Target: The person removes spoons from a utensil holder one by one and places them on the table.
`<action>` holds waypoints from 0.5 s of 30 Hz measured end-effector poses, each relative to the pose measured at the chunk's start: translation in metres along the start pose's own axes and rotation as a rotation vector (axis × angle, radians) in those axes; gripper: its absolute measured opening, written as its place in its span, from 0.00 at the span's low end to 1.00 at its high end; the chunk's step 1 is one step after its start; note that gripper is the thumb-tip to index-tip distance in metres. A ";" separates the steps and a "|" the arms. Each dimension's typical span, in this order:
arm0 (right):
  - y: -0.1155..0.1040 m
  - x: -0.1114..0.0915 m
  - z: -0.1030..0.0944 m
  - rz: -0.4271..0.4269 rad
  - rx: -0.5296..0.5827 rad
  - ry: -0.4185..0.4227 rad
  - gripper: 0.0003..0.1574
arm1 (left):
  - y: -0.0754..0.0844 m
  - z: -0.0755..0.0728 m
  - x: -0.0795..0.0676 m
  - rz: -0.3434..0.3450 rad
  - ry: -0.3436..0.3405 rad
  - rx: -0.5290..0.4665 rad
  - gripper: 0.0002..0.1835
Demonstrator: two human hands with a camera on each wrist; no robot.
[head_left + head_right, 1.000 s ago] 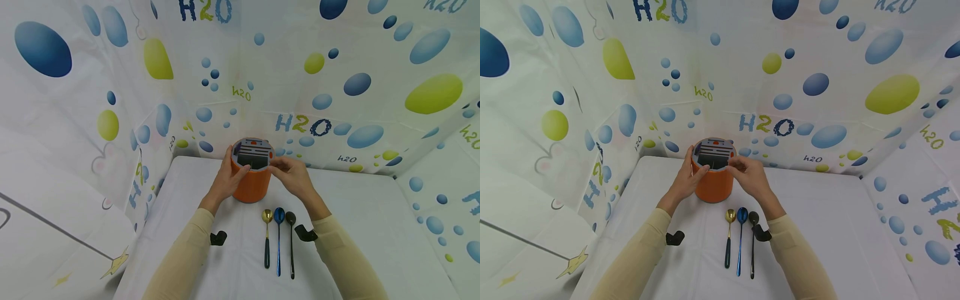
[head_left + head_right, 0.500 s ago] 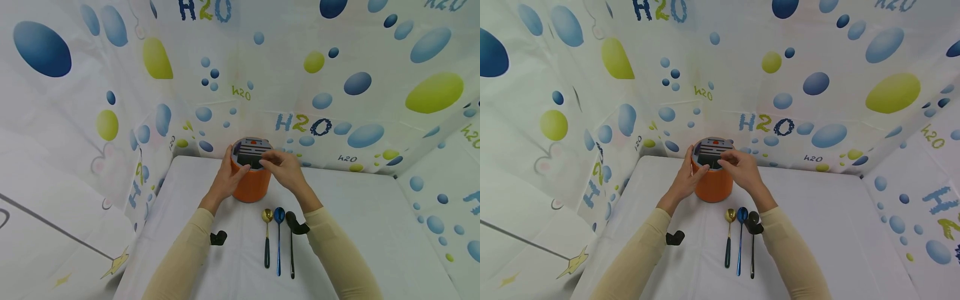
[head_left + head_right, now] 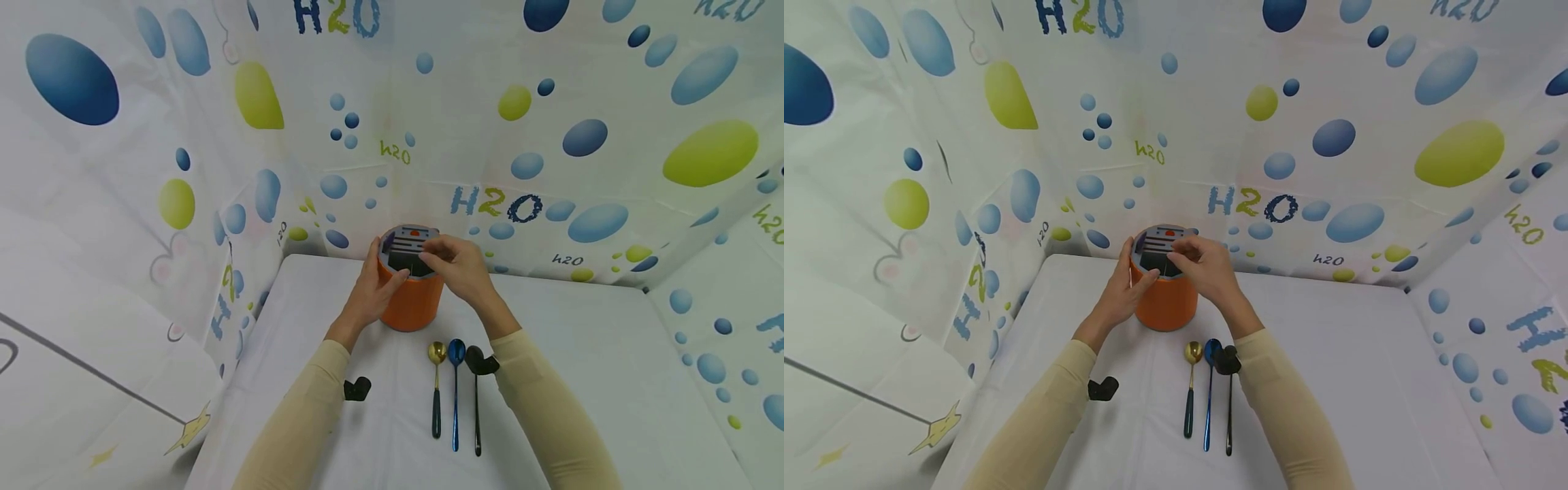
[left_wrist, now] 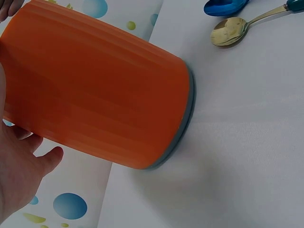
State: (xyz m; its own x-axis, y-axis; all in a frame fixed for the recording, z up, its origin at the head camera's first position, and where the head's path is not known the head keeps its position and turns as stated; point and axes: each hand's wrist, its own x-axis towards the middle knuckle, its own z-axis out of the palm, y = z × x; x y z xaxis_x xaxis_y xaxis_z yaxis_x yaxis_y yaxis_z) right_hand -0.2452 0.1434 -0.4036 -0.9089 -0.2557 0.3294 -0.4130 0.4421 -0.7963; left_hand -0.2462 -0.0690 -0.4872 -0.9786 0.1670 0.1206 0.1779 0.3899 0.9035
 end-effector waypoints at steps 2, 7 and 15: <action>-0.001 0.002 0.001 0.005 0.001 0.004 0.16 | 0.000 0.000 0.000 0.003 -0.002 -0.002 0.53; -0.003 0.006 0.003 0.013 0.016 0.005 0.15 | 0.000 -0.002 -0.001 -0.009 -0.005 -0.007 0.52; -0.007 0.013 0.007 0.015 -0.004 -0.002 0.16 | -0.001 -0.002 0.000 0.010 -0.009 -0.018 0.52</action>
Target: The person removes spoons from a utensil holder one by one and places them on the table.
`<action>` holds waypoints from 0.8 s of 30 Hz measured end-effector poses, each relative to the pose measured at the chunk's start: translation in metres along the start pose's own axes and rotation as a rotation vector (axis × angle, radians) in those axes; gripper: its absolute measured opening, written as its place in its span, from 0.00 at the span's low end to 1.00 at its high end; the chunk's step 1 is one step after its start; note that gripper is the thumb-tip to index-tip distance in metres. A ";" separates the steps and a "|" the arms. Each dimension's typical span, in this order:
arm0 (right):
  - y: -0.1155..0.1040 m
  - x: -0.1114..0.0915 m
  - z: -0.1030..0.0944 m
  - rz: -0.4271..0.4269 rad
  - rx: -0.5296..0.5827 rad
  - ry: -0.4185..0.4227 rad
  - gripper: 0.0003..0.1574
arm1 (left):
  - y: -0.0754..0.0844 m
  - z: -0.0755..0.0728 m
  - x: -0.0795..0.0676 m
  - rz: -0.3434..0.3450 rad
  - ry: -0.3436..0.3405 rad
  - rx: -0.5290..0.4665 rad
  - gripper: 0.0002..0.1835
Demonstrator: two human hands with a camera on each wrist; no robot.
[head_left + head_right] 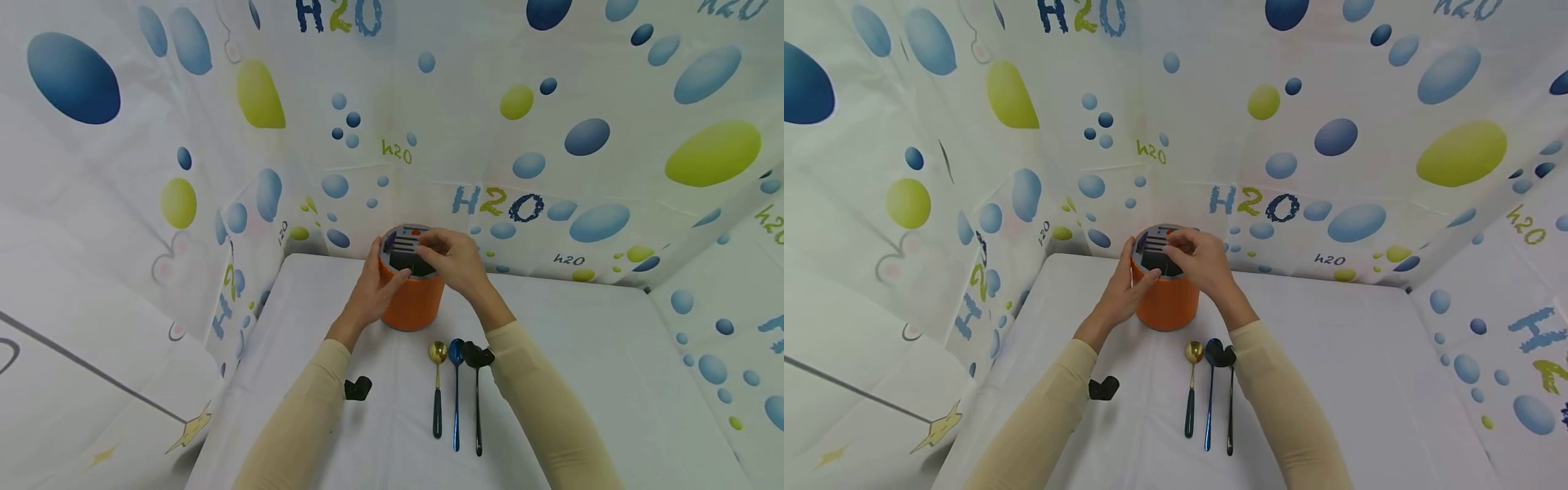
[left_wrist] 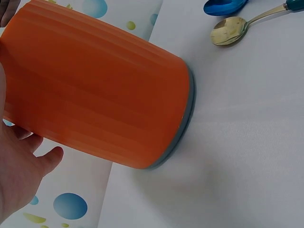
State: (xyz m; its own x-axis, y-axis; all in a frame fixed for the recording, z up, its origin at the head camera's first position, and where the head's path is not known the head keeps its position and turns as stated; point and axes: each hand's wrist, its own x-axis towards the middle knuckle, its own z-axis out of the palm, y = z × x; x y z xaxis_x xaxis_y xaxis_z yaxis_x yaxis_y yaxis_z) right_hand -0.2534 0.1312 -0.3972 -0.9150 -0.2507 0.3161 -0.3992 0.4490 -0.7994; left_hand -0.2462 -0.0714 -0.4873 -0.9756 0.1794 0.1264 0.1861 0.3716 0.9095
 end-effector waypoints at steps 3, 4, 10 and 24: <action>0.001 0.003 0.002 0.005 0.000 0.000 0.16 | 0.001 0.000 0.000 0.001 0.000 0.001 0.54; 0.002 0.004 0.003 0.009 0.001 -0.002 0.16 | 0.001 0.000 0.000 -0.001 0.000 0.001 0.54; -0.001 0.008 0.007 0.041 0.006 -0.020 0.14 | 0.001 0.000 0.000 -0.009 0.001 0.007 0.53; -0.004 0.017 0.014 0.069 -0.026 -0.019 0.16 | 0.000 0.000 -0.001 0.008 -0.001 -0.019 0.53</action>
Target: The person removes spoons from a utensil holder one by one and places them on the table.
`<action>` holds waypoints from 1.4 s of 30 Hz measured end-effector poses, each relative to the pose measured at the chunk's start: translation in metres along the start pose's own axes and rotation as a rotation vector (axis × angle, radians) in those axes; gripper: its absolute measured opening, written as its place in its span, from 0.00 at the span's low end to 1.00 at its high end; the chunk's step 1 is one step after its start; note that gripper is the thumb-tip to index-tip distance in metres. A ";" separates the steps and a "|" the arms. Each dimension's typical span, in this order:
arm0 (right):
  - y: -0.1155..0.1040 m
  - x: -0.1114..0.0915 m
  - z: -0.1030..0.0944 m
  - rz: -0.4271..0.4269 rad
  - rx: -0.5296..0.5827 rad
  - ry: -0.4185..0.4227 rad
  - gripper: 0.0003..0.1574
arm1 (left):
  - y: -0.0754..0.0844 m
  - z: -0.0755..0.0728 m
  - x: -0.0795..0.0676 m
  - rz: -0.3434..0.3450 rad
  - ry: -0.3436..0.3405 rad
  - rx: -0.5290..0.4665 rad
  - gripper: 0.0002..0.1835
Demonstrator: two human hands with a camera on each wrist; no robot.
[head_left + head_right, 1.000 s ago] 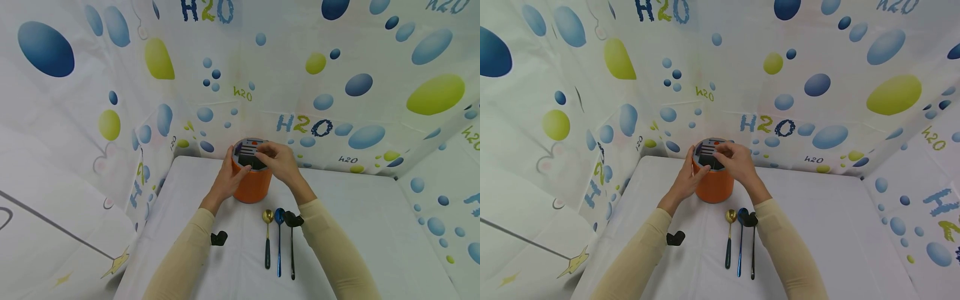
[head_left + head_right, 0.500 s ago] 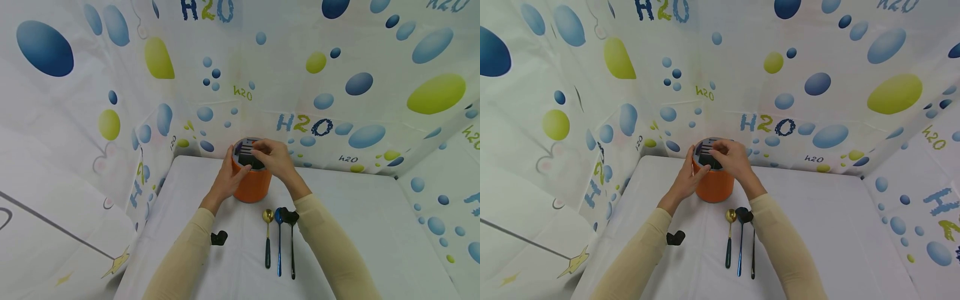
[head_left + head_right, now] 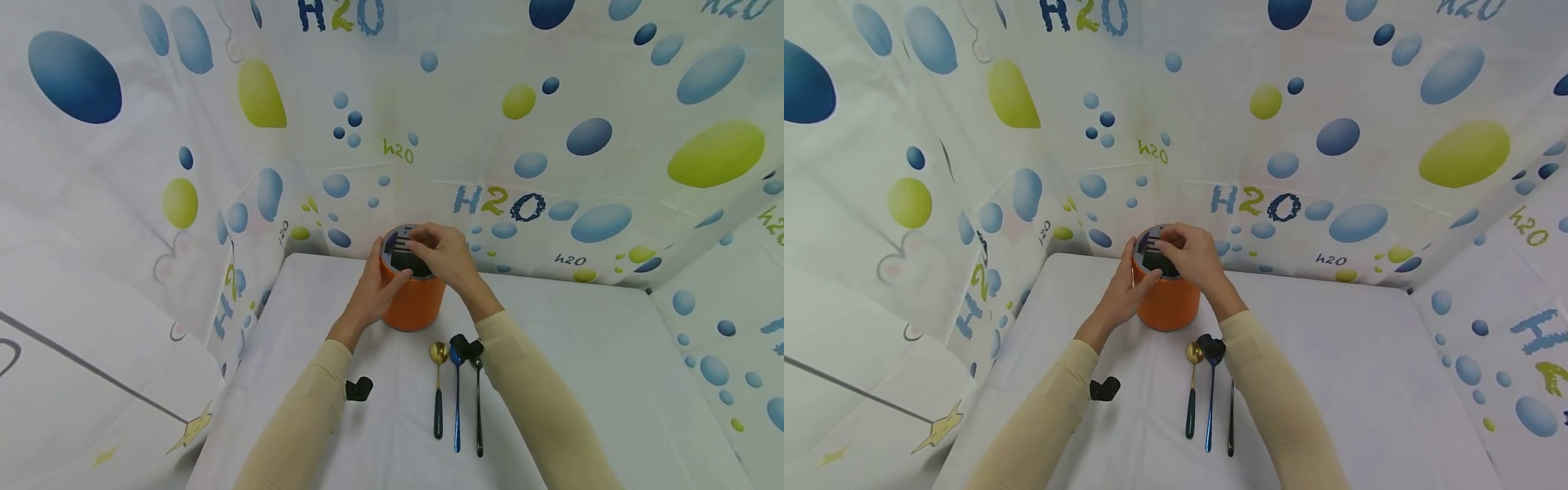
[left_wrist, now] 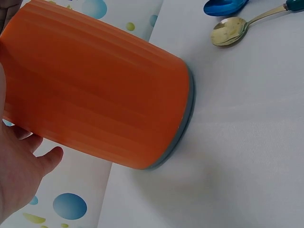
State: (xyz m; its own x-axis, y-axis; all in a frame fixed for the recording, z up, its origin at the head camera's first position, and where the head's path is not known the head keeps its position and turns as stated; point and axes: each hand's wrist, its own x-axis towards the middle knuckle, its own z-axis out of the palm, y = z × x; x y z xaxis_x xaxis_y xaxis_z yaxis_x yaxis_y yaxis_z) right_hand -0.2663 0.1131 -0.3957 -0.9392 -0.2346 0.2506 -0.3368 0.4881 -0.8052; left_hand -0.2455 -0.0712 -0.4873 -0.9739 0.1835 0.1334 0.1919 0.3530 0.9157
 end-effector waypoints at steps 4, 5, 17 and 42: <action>0.001 0.003 0.002 -0.005 0.007 -0.003 0.16 | 0.002 -0.001 0.000 -0.008 0.000 0.010 0.53; 0.001 0.004 0.003 -0.006 0.007 -0.006 0.16 | 0.002 -0.001 0.000 -0.011 0.000 0.013 0.53; -0.004 0.018 0.008 -0.015 0.010 0.003 0.15 | 0.001 0.000 0.000 -0.022 0.007 0.012 0.52; -0.004 0.026 0.017 -0.032 -0.056 -0.037 0.21 | 0.001 0.003 0.003 -0.002 0.011 0.031 0.52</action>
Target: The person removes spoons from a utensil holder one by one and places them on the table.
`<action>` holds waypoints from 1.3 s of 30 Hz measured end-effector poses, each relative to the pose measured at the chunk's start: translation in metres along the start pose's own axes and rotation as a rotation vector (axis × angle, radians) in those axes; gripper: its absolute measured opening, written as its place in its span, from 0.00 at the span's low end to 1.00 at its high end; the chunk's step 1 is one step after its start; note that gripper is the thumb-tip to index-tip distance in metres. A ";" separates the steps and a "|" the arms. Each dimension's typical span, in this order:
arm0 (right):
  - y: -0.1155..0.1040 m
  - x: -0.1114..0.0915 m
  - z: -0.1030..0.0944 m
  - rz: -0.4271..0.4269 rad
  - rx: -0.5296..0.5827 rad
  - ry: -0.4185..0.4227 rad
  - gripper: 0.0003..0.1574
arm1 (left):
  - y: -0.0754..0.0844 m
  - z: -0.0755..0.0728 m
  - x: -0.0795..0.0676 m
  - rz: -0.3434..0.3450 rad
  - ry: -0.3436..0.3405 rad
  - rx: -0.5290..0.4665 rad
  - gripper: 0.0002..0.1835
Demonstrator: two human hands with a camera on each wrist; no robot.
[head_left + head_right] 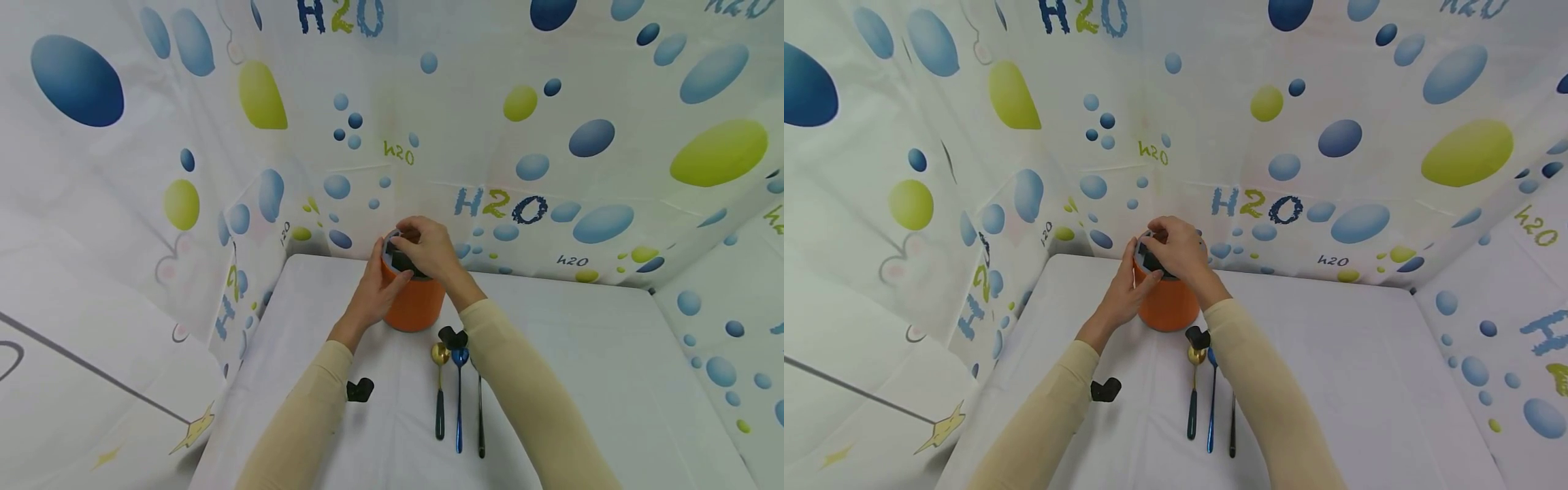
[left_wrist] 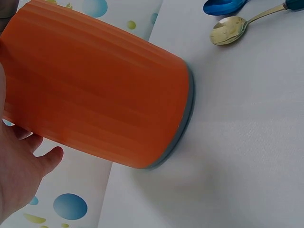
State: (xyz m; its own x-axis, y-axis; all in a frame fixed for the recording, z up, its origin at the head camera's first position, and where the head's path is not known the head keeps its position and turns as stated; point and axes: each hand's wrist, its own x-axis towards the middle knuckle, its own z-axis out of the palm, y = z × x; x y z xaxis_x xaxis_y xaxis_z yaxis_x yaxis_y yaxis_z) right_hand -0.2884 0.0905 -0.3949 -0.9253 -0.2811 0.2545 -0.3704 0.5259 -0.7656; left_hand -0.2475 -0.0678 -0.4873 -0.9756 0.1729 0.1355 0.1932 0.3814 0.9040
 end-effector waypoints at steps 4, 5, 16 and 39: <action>-0.002 0.000 0.001 0.008 -0.018 -0.005 0.22 | 0.000 0.000 0.000 0.007 0.000 0.003 0.52; -0.002 0.000 0.001 0.008 -0.027 -0.007 0.22 | 0.000 0.000 0.000 0.007 -0.001 0.005 0.52; -0.004 -0.001 0.006 0.035 -0.098 -0.020 0.25 | 0.002 -0.002 -0.001 0.003 -0.011 0.014 0.53; -0.003 -0.003 0.015 0.033 -0.100 -0.052 0.32 | -0.001 -0.004 -0.003 -0.002 -0.029 0.019 0.53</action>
State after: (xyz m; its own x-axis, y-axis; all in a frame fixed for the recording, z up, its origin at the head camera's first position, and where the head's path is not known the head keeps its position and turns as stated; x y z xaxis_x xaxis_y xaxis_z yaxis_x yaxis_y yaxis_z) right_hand -0.2835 0.0777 -0.4027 -0.9327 -0.3022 0.1966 -0.3481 0.6127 -0.7096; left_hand -0.2450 -0.0721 -0.4869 -0.9726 0.1979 0.1218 0.1934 0.3987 0.8964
